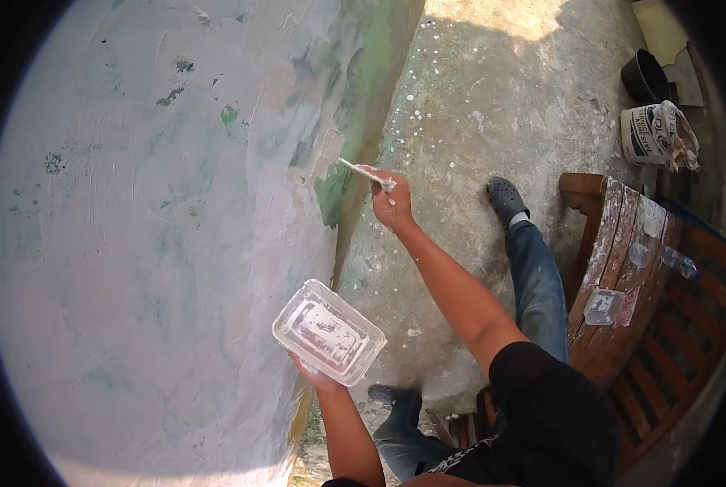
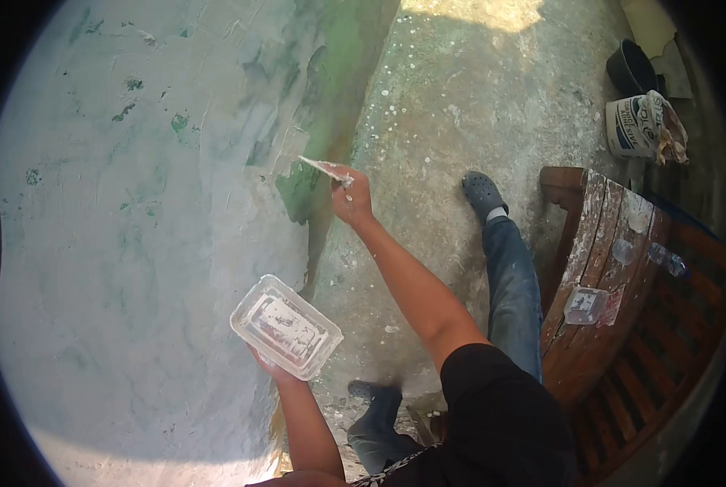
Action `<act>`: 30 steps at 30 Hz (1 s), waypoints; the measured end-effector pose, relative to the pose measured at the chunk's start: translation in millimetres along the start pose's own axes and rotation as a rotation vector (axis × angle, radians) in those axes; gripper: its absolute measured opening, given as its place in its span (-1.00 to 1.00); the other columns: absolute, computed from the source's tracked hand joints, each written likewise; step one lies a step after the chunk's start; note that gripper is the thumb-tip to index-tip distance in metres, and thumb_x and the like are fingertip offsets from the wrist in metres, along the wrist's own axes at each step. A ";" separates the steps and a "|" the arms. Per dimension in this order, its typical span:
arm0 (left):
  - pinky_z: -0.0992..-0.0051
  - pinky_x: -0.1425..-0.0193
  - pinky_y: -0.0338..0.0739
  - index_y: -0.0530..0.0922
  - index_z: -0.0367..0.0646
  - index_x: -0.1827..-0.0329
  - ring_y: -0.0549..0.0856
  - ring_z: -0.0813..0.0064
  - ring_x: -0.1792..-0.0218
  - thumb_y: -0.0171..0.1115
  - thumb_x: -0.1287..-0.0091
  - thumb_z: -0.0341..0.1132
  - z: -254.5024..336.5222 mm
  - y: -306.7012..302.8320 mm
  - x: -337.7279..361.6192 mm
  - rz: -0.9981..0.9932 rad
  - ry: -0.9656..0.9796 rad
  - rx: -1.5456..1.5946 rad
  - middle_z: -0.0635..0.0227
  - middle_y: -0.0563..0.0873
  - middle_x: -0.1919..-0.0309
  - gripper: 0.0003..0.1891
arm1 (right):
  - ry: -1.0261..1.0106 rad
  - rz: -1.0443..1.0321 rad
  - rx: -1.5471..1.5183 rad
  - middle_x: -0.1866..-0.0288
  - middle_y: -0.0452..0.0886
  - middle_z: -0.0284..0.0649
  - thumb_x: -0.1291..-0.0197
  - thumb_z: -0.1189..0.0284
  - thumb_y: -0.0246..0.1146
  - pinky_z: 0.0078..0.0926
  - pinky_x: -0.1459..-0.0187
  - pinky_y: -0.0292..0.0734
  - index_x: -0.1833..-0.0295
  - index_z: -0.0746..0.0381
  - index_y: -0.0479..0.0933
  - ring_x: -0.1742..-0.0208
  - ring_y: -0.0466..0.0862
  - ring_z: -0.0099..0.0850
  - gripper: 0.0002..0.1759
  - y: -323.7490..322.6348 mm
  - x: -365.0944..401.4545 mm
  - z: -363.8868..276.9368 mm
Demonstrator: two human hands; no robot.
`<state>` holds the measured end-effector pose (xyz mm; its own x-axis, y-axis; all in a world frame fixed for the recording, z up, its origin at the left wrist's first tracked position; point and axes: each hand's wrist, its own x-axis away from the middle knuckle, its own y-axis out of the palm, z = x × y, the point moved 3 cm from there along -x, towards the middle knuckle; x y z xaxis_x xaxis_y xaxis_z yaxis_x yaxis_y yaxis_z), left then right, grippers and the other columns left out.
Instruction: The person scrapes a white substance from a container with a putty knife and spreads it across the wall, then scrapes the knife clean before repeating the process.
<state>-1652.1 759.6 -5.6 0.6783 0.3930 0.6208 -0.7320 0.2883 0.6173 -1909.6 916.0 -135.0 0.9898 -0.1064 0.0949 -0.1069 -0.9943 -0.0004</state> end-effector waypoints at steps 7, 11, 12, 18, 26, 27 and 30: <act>-0.02 -0.20 0.60 0.44 -0.08 -0.36 0.63 0.08 -0.19 -0.03 -0.46 0.18 -2.3 -9.4 3.6 0.000 -0.030 -0.028 0.20 0.59 -0.26 -0.39 | 0.088 0.167 0.103 0.03 0.74 -0.04 -0.19 0.66 0.07 -0.34 -0.08 0.55 -0.06 0.26 0.66 0.01 0.73 -0.15 -0.62 25.0 -88.6 -3.4; -0.03 -0.22 0.59 0.43 -0.08 -0.37 0.63 0.07 -0.20 -0.03 -0.46 0.17 -3.0 -11.4 2.1 -0.022 -0.058 0.013 0.19 0.57 -0.28 -0.39 | -0.176 0.165 0.157 0.08 0.74 -0.05 -0.06 0.73 0.10 -0.33 -0.02 0.59 0.04 0.24 0.70 0.04 0.73 -0.09 -0.60 38.4 -42.0 -9.6; -0.03 -0.22 0.59 0.43 -0.08 -0.37 0.63 0.07 -0.20 -0.03 -0.46 0.17 -2.9 -13.3 -1.0 -0.025 -0.058 0.012 0.19 0.57 -0.28 -0.39 | -0.259 0.126 0.138 0.11 0.74 -0.05 -0.02 0.75 0.11 -0.33 0.01 0.60 0.06 0.25 0.69 0.06 0.73 -0.10 -0.60 41.6 -30.5 -9.3; -0.06 -0.26 0.55 0.41 -0.08 -0.40 0.60 0.04 -0.23 -0.01 -0.44 0.18 -11.1 3.5 -1.2 -0.016 -0.052 -0.010 0.16 0.55 -0.31 -0.36 | -0.311 -0.172 0.057 0.16 0.73 -0.02 0.02 0.78 0.13 -0.33 0.04 0.61 0.11 0.29 0.68 0.09 0.72 -0.06 -0.63 40.8 27.0 -21.1; -0.11 -0.29 0.51 0.40 -0.11 -0.41 0.57 0.01 -0.27 -0.02 -0.45 0.17 14.8 -6.8 9.3 -0.126 -0.040 0.011 0.13 0.52 -0.34 -0.36 | 0.220 -0.096 -0.168 0.21 0.75 -0.16 -0.13 0.64 0.22 -0.39 0.07 0.57 0.04 0.31 0.66 0.14 0.73 -0.32 -0.73 34.5 48.8 -4.4; -0.13 -0.28 0.50 0.40 -0.10 -0.41 0.56 0.00 -0.28 -0.03 -0.46 0.17 19.9 -8.8 14.9 -0.128 -0.048 0.004 0.12 0.51 -0.35 -0.36 | 0.322 0.113 -0.134 0.21 0.75 -0.17 -0.15 0.62 0.23 -0.40 0.07 0.57 0.02 0.32 0.65 0.13 0.73 -0.36 -0.73 26.6 48.4 -11.9; -0.15 -0.28 0.50 0.40 -0.10 -0.41 0.56 -0.01 -0.28 -0.04 -0.46 0.17 31.5 -30.1 23.0 -0.202 -0.031 0.066 0.12 0.50 -0.36 -0.37 | 0.309 0.147 -0.154 0.19 0.74 -0.05 -0.10 0.67 0.19 -0.36 0.04 0.57 -0.03 0.37 0.62 0.13 0.73 -0.26 -0.66 47.4 46.3 -22.2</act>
<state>-1612.4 732.4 5.4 0.8132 0.3058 0.4952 -0.5760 0.3005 0.7602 -1870.9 864.1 -108.5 0.8903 -0.2165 0.4007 -0.2818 -0.9530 0.1111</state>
